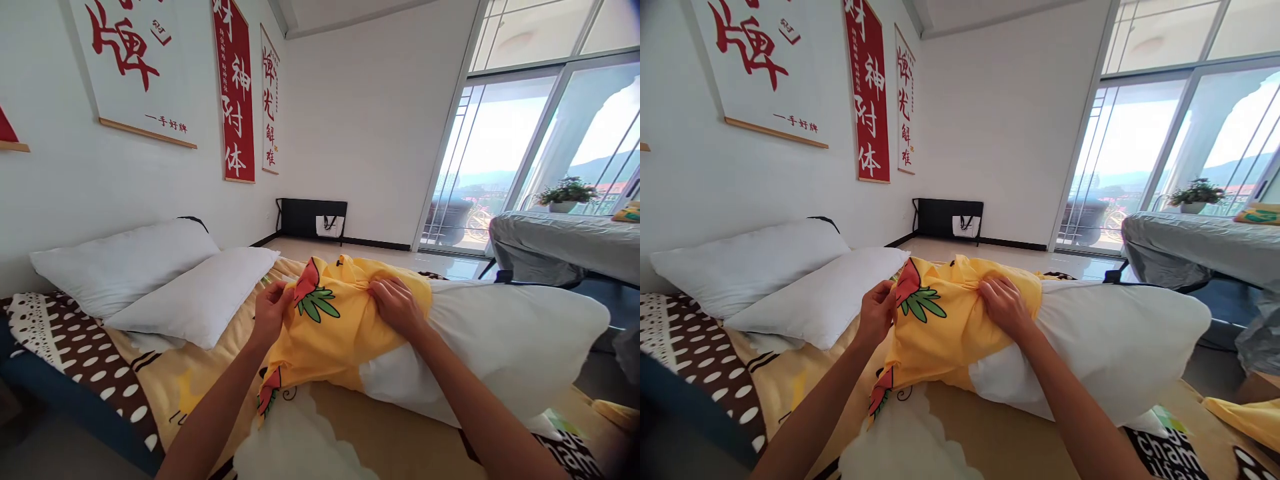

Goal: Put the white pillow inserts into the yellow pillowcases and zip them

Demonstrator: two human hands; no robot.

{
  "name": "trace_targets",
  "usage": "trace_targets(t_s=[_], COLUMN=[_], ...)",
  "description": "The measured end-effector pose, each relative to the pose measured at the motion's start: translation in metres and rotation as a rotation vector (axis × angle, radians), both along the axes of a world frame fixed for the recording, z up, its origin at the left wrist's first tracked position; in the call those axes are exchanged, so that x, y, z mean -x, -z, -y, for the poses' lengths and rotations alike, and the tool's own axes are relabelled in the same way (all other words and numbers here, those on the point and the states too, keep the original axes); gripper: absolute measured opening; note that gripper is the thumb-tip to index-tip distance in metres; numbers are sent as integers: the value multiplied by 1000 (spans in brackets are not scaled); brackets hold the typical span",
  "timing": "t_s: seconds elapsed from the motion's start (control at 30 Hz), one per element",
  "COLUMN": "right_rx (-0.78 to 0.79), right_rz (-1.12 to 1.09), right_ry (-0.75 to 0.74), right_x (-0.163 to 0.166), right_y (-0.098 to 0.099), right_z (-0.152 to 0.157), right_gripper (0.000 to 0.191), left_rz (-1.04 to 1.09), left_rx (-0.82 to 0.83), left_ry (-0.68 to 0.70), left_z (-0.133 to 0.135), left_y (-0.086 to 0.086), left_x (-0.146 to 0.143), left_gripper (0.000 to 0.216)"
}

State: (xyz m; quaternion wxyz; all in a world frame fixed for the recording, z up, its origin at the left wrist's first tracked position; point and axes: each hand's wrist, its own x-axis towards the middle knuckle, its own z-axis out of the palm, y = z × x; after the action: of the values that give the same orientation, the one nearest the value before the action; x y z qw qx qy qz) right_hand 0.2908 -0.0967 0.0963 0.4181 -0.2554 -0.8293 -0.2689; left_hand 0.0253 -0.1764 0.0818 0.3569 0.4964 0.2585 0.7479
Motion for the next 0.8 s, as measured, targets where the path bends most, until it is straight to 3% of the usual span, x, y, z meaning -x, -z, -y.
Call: trace_targets(t_s=[0.13, 0.27, 0.33, 0.4, 0.47, 0.57, 0.7, 0.8], right_rx=[132, 510, 532, 438, 413, 534, 747, 771], right_rz=[-67, -146, -276, -288, -116, 98, 39, -20], right_ry=[-26, -105, -126, -166, -227, -259, -319, -351], right_x=[-4, -4, 4, 20, 41, 69, 80, 75], right_y=[-8, -29, -47, -65, -78, -84, -76, -72], right_z=[9, 25, 35, 44, 49, 47, 35, 34], right_gripper=[26, 32, 32, 30, 30, 18, 38, 42], left_rz=[174, 89, 23, -3, -5, -5, 44, 103], left_rx=[-103, -88, -52, -32, -19, -21, -46, -7], left_ry=[-52, -205, -235, -234, -222, -202, -5, 108], left_z=[-3, -9, -12, -13, -12, -8, -1, -2], left_y=[-1, -3, -3, -4, -4, -5, -7, -8], left_x=[-12, -25, -28, -29, -29, -25, -13, -7], left_gripper=[27, 22, 19, 18, 18, 20, 27, 36])
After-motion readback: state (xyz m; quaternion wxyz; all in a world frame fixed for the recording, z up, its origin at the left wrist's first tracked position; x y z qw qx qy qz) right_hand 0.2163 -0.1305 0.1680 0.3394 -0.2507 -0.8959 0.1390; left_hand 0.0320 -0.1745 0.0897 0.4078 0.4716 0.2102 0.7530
